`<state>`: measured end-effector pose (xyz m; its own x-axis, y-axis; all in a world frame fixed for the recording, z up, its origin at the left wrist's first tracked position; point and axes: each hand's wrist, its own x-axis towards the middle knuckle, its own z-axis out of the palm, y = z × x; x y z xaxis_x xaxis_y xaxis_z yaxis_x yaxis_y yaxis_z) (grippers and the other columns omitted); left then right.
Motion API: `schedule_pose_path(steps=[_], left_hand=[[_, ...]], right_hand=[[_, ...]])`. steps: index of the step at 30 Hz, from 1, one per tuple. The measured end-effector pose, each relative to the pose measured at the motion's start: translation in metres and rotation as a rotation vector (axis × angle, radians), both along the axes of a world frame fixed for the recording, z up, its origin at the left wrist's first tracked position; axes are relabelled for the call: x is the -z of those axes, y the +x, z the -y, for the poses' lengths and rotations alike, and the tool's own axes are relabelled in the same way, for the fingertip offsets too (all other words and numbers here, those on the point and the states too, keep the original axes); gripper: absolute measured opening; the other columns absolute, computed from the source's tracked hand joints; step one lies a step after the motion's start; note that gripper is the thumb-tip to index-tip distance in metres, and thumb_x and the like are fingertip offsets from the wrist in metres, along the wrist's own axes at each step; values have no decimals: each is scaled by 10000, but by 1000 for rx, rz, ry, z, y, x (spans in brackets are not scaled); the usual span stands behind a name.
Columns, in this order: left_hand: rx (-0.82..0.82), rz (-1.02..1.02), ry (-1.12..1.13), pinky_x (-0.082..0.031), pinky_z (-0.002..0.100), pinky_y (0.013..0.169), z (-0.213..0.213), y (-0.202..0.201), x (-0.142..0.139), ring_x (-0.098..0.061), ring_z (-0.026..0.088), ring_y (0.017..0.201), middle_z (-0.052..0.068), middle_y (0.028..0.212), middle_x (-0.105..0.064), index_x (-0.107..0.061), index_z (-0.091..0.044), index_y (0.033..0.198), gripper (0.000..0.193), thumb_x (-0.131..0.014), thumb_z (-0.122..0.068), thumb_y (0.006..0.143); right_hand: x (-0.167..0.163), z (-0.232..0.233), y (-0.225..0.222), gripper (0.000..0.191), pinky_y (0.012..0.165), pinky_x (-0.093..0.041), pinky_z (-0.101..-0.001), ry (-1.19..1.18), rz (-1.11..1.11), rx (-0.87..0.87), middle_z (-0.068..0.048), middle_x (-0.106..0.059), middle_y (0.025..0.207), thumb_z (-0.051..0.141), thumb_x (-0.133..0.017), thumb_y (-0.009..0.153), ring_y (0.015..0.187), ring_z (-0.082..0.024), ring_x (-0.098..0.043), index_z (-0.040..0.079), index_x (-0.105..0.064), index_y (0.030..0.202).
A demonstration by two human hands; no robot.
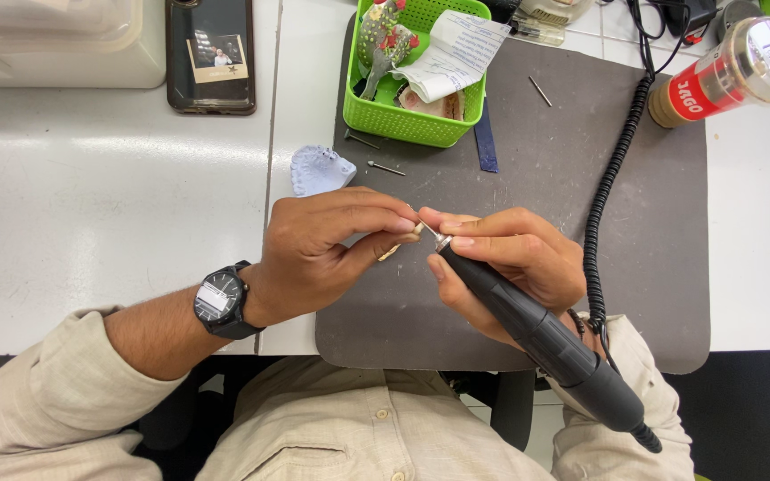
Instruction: The person holds an acrylic denture in one hand and grinds and smooths its surface with a rotary tool, repositioning the denture repeatedly to work different areas. Near the end, the person sets the tool down and turns the denture over in both hands to view its surfaces.
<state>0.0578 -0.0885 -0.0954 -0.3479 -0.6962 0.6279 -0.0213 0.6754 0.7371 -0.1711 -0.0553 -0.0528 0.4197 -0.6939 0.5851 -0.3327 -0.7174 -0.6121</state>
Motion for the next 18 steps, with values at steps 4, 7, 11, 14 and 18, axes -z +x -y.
schedule_pose_path(steps=[4,7,11,14,18], left_hand=[[-1,5,-7,-664,243,804,2,1,0,-792,175,976,76,1094,-773,-709,-67,1112,190,-797,-42,946],[5,9,0,-665,245,807,2,3,0,-792,174,979,75,1096,-773,-708,-65,1116,192,-795,-38,947],[-6,9,-14,-667,252,824,1,2,0,-791,183,995,77,1101,-770,-707,-67,1119,193,-795,-37,949],[-7,12,-15,-666,250,825,1,2,-1,-790,184,997,77,1104,-770,-708,-67,1118,190,-792,-34,951],[-22,18,-27,-663,249,825,1,2,-1,-788,186,997,77,1106,-767,-712,-68,1111,192,-799,-36,943]], right_hand=[[-2,1,-1,387,965,-606,-401,8,-7,-15,-153,-677,1065,-31,-819,883,1135,-328,-748,33,-570,1173],[-3,-2,-2,384,951,-609,-381,37,-11,-1,-156,-679,1084,-32,-817,892,1161,-338,-742,44,-571,1177],[-3,-3,-1,377,909,-610,-349,33,-8,10,-151,-681,1088,-28,-818,897,1164,-335,-745,51,-570,1171],[-3,0,-1,379,944,-606,-379,12,-25,1,-147,-682,1070,-25,-821,883,1141,-332,-749,40,-575,1165],[-3,0,0,373,927,-619,-359,18,0,2,-167,-684,1088,-25,-815,887,1153,-350,-740,38,-567,1159]])
